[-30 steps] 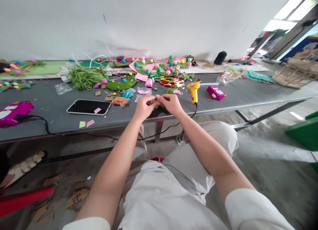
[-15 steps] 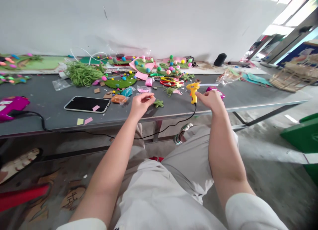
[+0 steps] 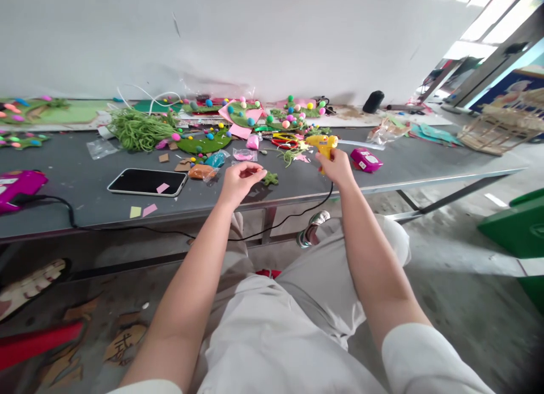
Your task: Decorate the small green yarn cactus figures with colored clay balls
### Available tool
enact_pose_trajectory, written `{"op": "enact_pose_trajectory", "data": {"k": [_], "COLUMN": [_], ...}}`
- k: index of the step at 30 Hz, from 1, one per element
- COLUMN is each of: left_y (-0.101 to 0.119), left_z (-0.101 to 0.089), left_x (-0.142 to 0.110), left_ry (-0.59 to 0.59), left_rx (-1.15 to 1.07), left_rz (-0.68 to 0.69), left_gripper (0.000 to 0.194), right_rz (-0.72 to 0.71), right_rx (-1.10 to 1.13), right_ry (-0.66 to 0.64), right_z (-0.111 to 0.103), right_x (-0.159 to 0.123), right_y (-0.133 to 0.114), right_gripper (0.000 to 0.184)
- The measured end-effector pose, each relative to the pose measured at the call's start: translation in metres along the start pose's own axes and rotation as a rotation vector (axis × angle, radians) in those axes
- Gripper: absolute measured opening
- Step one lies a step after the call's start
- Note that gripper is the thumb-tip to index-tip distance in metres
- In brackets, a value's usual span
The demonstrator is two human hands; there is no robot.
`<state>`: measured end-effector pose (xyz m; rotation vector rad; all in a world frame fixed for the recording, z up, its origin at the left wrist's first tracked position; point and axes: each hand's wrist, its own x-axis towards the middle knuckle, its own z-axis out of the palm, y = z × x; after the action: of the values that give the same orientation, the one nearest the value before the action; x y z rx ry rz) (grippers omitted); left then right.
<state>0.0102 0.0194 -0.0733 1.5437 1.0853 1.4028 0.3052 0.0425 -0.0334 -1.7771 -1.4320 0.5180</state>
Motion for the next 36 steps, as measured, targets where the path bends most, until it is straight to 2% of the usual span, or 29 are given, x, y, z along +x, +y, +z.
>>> {"op": "enact_pose_trajectory", "data": {"k": [4,7,14,17,22,29,36], "left_y": [0.0,0.003,0.002,0.002,0.004,0.003,0.009], "left_z": [0.0,0.0,0.0,0.0,0.001,0.001,0.003], "left_x": [0.0,0.001,0.004,0.004,0.002,0.002,0.0], "left_ry": [0.006,-0.001,0.0,-0.005,-0.019,-0.048,-0.062], "left_rx": [-0.004,-0.012,-0.014,0.007,0.047,0.073,0.085], "left_rz": [0.004,-0.008,-0.076,-0.072,-0.037,-0.009,-0.048], "left_gripper": [0.033,0.034,0.051,0.045,0.029,0.025,0.023], "right_rz": [-0.054,-0.049,-0.046,-0.077,-0.103,-0.106,-0.115], "right_rx": [0.204,0.264,0.252,0.171,0.141,0.105,0.07], "right_ry": [-0.179,-0.337,-0.513,-0.581,-0.604,-0.607,-0.603], "right_z": [0.005,0.003,-0.004,-0.004,-0.004,-0.003,-0.002], "right_x": [-0.024,-0.038,-0.039,-0.037,-0.037,-0.037,-0.036], "right_y": [-0.009,-0.014,-0.015,-0.016,-0.019,-0.019,-0.017], "right_gripper": [0.034,0.038,0.043,0.048,0.053,0.056,0.054]}}
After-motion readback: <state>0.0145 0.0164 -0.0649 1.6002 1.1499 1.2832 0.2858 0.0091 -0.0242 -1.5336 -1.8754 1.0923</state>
